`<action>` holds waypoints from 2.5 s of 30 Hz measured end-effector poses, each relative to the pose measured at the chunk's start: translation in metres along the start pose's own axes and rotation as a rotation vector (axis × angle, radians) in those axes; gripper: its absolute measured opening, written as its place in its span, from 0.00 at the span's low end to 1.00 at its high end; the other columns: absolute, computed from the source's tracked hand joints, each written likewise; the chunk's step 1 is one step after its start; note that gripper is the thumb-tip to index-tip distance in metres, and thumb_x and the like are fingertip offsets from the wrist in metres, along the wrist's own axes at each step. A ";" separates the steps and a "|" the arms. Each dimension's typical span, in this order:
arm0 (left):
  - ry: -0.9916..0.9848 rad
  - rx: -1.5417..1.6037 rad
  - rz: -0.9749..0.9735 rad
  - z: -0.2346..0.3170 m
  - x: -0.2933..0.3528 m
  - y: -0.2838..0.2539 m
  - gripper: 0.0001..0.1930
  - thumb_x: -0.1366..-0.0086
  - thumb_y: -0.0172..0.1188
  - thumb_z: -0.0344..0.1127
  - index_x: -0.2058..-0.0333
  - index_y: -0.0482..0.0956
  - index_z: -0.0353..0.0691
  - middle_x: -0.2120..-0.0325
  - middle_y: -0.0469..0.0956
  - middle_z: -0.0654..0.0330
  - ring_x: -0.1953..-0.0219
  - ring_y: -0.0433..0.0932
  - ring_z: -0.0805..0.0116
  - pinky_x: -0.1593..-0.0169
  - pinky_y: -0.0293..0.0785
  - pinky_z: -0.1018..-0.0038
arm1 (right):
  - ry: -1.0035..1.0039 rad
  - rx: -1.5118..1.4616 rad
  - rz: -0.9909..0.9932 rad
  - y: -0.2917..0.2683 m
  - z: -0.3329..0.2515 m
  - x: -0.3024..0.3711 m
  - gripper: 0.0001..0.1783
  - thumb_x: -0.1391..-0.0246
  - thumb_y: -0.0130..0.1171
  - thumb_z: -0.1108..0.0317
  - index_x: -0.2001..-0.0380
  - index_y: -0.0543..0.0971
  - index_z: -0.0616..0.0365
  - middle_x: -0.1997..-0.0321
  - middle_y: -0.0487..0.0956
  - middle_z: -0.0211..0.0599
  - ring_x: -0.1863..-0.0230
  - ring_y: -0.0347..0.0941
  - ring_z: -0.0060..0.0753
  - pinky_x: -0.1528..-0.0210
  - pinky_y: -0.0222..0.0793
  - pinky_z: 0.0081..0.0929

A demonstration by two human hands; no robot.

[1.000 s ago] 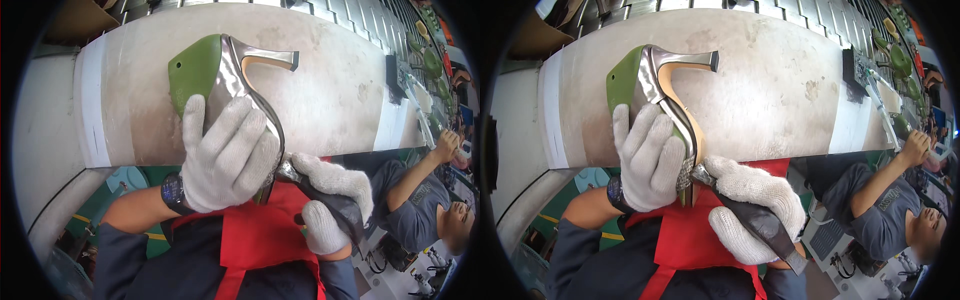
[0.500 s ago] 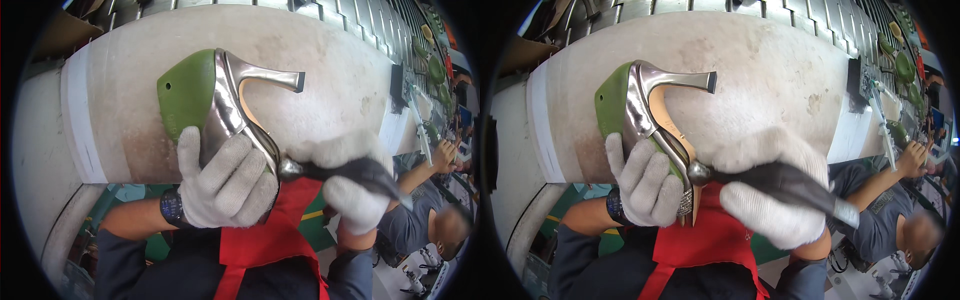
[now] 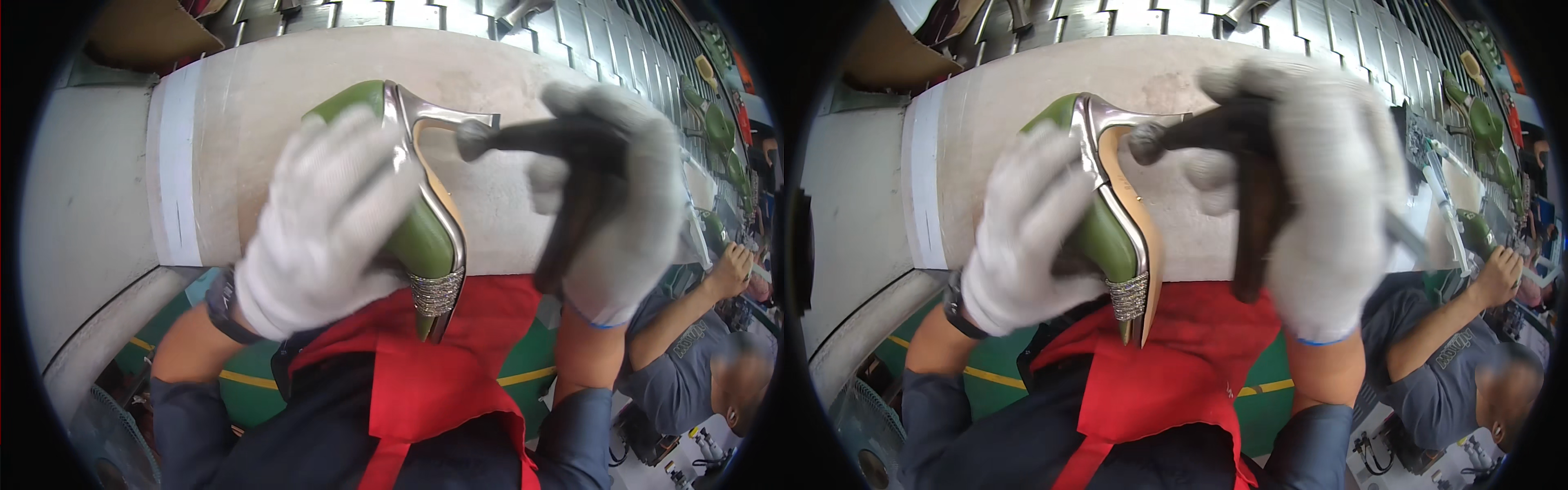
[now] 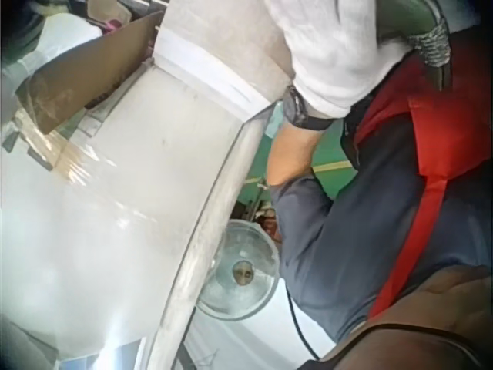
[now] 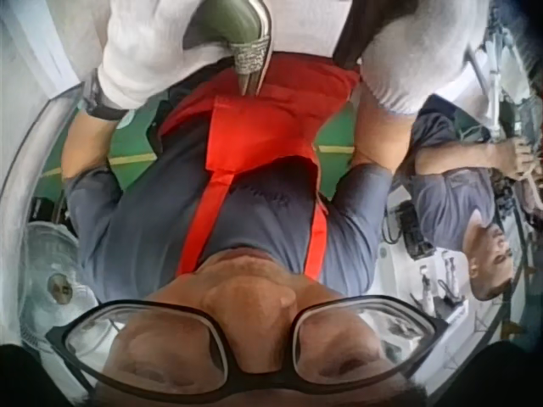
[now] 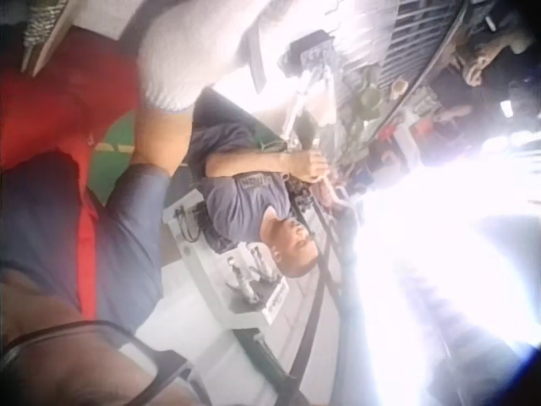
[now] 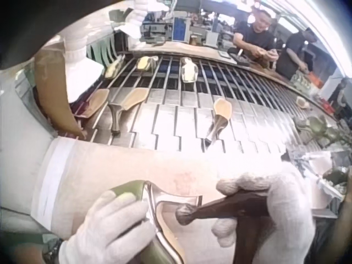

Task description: The person aligns and presses outsoles onto high-heeled shoe lasts by hand, hammers along the edges and heels with a hammer, and places the assembled shoes onto a conveyor.

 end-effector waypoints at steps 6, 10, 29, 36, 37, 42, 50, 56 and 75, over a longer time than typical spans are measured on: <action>-0.030 0.068 -0.082 -0.035 -0.020 0.001 0.73 0.72 0.94 0.49 0.25 0.64 0.34 0.28 0.67 0.33 0.27 0.68 0.29 0.26 0.66 0.41 | 0.217 -0.033 -0.059 0.009 0.024 -0.010 0.25 0.21 0.50 0.51 0.50 0.80 0.67 0.61 0.86 0.56 0.75 0.81 0.33 0.77 0.73 0.22; -0.046 0.129 -0.045 -0.038 -0.016 0.006 0.71 0.73 0.90 0.52 0.26 0.66 0.37 0.28 0.67 0.38 0.25 0.67 0.33 0.28 0.59 0.34 | 0.259 -0.020 0.060 0.007 0.034 -0.016 0.24 0.23 0.51 0.54 0.51 0.79 0.70 0.64 0.86 0.54 0.76 0.84 0.42 0.71 0.79 0.32; -0.005 0.112 -0.022 -0.037 -0.017 0.003 0.73 0.74 0.91 0.53 0.26 0.65 0.35 0.28 0.66 0.39 0.26 0.67 0.33 0.29 0.60 0.34 | -0.439 0.612 -0.361 0.038 -0.006 -0.025 0.22 0.26 0.55 0.55 0.57 0.82 0.68 0.65 0.88 0.49 0.74 0.84 0.33 0.72 0.73 0.23; -0.006 0.083 -0.078 -0.034 -0.017 0.005 0.74 0.74 0.92 0.53 0.25 0.63 0.34 0.27 0.66 0.36 0.26 0.66 0.31 0.27 0.62 0.36 | 0.117 0.035 -0.059 0.025 0.016 -0.023 0.21 0.24 0.54 0.56 0.51 0.81 0.67 0.62 0.88 0.53 0.60 0.89 0.39 0.72 0.74 0.17; 0.004 0.063 -0.090 -0.032 -0.020 0.004 0.74 0.73 0.93 0.52 0.25 0.63 0.33 0.28 0.66 0.34 0.27 0.67 0.29 0.26 0.64 0.39 | 0.116 0.033 -0.056 0.025 0.015 -0.031 0.21 0.24 0.54 0.56 0.51 0.81 0.67 0.62 0.88 0.53 0.60 0.89 0.39 0.72 0.74 0.17; 0.019 0.087 -0.104 -0.036 -0.021 0.006 0.72 0.72 0.93 0.53 0.27 0.66 0.36 0.28 0.66 0.35 0.28 0.67 0.29 0.27 0.65 0.40 | 0.165 0.008 -0.179 0.037 0.021 -0.050 0.21 0.24 0.55 0.56 0.51 0.82 0.67 0.60 0.88 0.54 0.71 0.86 0.36 0.77 0.69 0.19; 0.048 0.046 -0.067 -0.027 -0.018 0.005 0.67 0.70 0.91 0.54 0.28 0.69 0.40 0.28 0.63 0.36 0.27 0.65 0.29 0.29 0.62 0.36 | 0.113 0.090 -0.293 0.021 0.022 -0.033 0.19 0.25 0.55 0.57 0.55 0.81 0.65 0.64 0.87 0.50 0.78 0.81 0.34 0.80 0.67 0.23; 0.332 -0.007 -0.196 0.028 -0.040 0.013 0.53 0.75 0.85 0.40 0.40 0.80 0.42 0.44 0.83 0.53 0.35 0.79 0.46 0.27 0.63 0.37 | 0.013 0.208 -0.117 -0.008 -0.006 0.031 0.19 0.26 0.55 0.58 0.57 0.82 0.66 0.61 0.88 0.47 0.79 0.79 0.26 0.79 0.68 0.18; 0.386 -0.009 -0.117 0.026 -0.035 0.014 0.40 0.66 0.85 0.41 0.49 0.80 0.44 0.57 0.83 0.59 0.49 0.83 0.53 0.29 0.68 0.40 | -0.257 0.331 0.056 -0.050 -0.042 0.095 0.15 0.29 0.58 0.68 0.47 0.79 0.69 0.56 0.87 0.52 0.70 0.81 0.36 0.70 0.74 0.26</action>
Point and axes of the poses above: each hand's wrist, its own x-axis away from the middle knuckle, its own y-axis out of the palm, z = x × y, the point moved 9 cm from there along -x, towards the middle knuckle
